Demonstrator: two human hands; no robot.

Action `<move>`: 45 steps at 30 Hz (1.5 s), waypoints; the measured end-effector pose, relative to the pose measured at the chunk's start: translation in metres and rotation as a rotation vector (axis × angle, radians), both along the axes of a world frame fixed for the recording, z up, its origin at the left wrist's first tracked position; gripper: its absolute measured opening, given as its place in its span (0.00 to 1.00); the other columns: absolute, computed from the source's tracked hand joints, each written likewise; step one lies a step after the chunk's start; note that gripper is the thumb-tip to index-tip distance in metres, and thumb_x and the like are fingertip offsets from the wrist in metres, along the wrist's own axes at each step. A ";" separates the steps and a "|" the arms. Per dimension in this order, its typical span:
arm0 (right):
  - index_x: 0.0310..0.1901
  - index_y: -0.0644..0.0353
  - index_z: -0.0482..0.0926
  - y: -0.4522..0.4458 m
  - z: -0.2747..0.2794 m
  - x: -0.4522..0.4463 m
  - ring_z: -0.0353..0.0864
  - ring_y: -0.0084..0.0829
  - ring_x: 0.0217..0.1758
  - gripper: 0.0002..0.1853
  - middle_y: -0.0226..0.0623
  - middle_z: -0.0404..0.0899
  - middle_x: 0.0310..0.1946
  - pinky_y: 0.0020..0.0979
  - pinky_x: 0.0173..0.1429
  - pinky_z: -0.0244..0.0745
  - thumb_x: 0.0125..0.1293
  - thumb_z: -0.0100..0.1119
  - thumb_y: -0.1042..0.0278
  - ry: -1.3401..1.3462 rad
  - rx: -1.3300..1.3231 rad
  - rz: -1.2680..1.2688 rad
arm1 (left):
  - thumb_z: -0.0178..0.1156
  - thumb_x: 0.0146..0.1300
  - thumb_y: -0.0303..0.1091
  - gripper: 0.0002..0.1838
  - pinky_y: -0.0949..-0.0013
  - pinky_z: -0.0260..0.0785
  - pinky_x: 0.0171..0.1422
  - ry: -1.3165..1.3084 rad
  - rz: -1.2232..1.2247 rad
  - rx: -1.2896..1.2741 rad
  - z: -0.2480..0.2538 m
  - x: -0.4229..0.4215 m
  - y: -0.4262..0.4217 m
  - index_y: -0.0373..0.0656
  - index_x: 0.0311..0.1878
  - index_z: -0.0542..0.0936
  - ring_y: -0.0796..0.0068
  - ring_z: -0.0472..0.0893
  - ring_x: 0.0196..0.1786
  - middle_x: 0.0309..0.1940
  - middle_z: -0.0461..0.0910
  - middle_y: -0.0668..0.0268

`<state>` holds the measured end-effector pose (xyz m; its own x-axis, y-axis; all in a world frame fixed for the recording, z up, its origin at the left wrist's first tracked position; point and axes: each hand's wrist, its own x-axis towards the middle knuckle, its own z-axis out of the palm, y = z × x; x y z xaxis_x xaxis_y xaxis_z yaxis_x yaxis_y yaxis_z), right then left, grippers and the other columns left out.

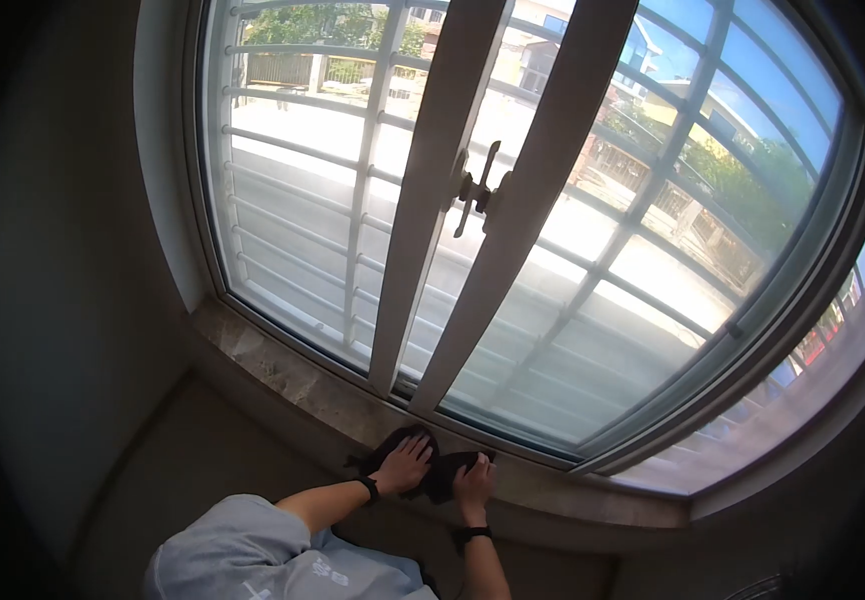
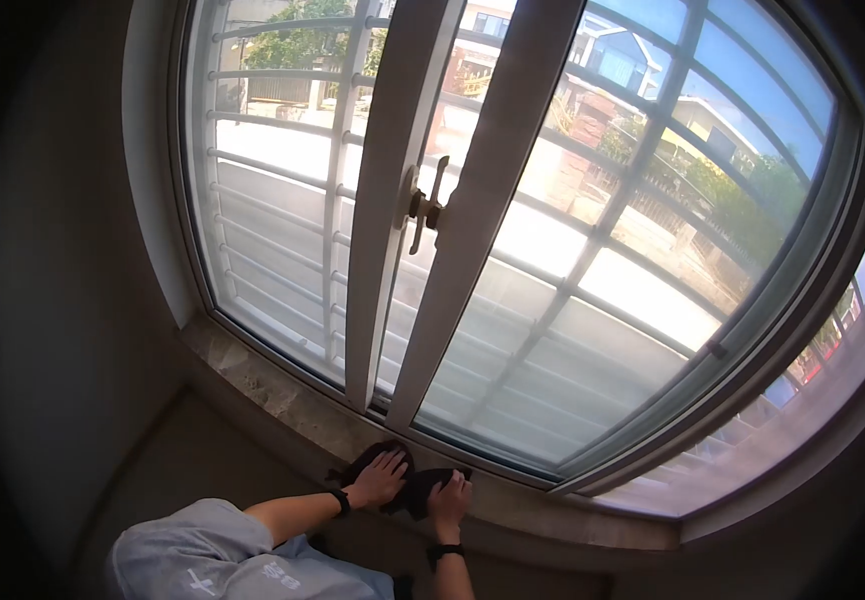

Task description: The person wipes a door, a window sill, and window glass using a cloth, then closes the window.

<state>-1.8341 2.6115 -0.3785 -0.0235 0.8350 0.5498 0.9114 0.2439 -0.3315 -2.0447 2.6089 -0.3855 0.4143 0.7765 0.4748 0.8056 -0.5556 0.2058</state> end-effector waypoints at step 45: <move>0.75 0.61 0.66 -0.002 0.010 -0.131 0.53 0.62 0.80 0.32 0.54 0.59 0.77 0.61 0.81 0.46 0.77 0.48 0.49 -0.308 -0.222 0.304 | 0.57 0.71 0.44 0.29 0.48 0.51 0.82 -0.209 0.583 -0.128 0.007 -0.128 0.005 0.38 0.71 0.72 0.53 0.57 0.81 0.76 0.65 0.55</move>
<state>-1.9648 2.6098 -0.3681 -0.4184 0.8614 0.2879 0.8737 0.4684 -0.1316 -2.1724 2.6138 -0.3788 -0.1856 0.9027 0.3883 0.9042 0.0022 0.4271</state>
